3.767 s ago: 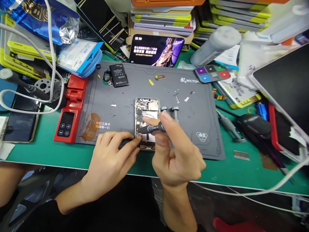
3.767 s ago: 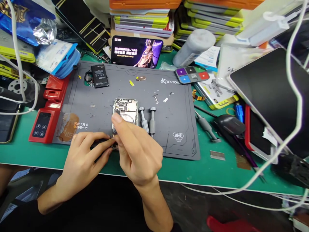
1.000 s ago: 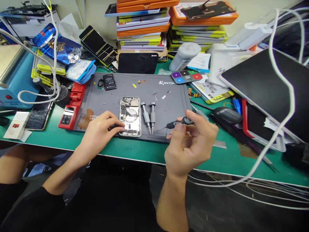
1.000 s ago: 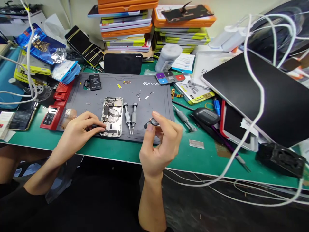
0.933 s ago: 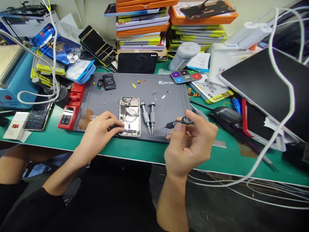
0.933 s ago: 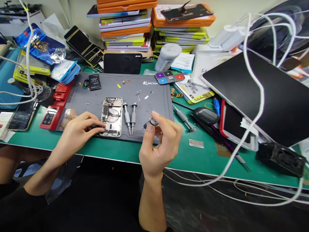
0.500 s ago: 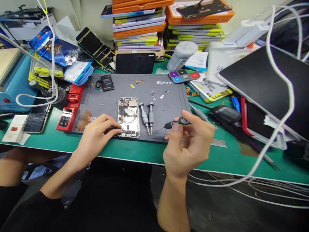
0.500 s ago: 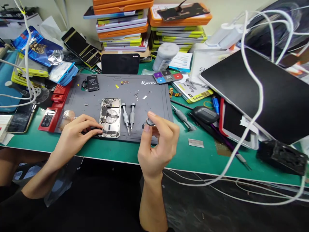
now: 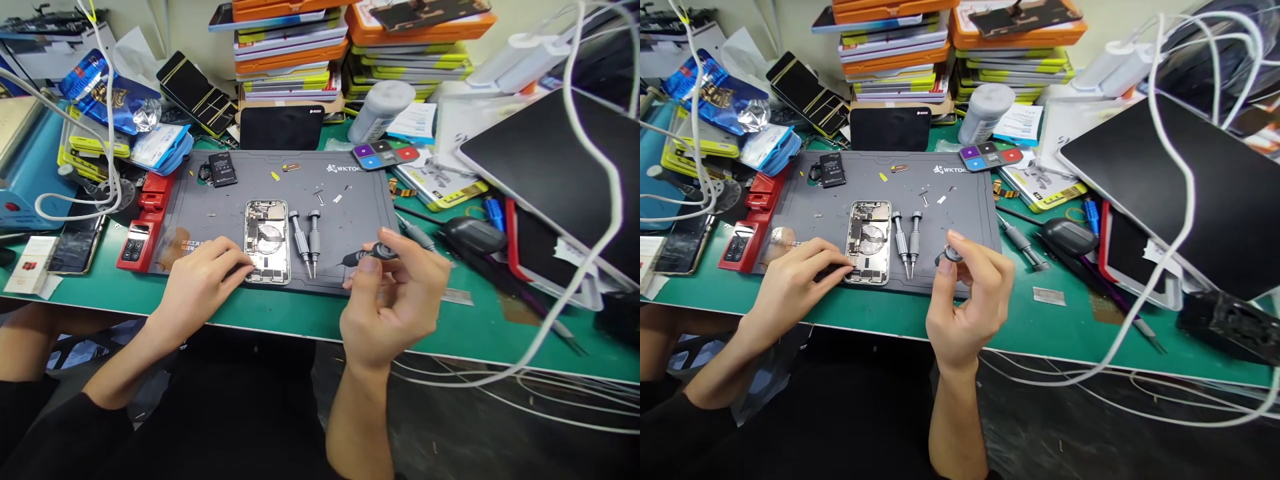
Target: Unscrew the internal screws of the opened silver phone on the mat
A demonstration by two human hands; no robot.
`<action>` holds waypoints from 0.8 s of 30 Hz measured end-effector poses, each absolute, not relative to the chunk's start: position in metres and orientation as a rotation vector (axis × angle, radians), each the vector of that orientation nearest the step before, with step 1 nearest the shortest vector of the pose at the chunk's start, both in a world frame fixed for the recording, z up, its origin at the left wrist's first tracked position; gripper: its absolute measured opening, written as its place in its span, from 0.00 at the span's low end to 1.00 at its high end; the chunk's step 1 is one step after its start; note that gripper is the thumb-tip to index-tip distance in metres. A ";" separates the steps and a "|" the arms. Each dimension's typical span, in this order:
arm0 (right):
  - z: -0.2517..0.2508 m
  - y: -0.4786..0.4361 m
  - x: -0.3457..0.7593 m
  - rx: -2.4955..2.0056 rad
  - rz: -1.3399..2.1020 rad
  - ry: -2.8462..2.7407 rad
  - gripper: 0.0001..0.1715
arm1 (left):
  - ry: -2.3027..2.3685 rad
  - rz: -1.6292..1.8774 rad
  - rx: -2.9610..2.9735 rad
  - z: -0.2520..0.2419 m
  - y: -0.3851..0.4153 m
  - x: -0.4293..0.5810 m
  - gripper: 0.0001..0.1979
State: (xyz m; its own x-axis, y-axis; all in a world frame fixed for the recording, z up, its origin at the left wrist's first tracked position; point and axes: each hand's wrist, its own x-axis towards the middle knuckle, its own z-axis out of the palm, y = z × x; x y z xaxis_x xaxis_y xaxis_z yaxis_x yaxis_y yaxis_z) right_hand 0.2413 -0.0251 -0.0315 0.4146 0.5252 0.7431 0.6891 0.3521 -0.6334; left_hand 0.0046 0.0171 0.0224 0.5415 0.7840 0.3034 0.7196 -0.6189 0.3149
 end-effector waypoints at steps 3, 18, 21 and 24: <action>-0.031 -0.027 0.241 -1.315 -0.120 -1.229 0.21 | 1.311 0.653 2.475 0.022 0.017 0.005 0.05; -0.032 -0.030 0.242 -1.350 -0.096 -1.236 0.22 | 1.324 0.684 2.402 0.024 0.015 0.005 0.05; -0.034 -0.028 0.241 -1.334 -0.160 -1.239 0.24 | 1.307 0.775 2.412 0.019 0.012 0.002 0.06; -0.037 -0.024 0.241 -1.378 -0.300 -1.266 0.29 | 1.349 0.924 2.348 0.013 0.006 -0.004 0.05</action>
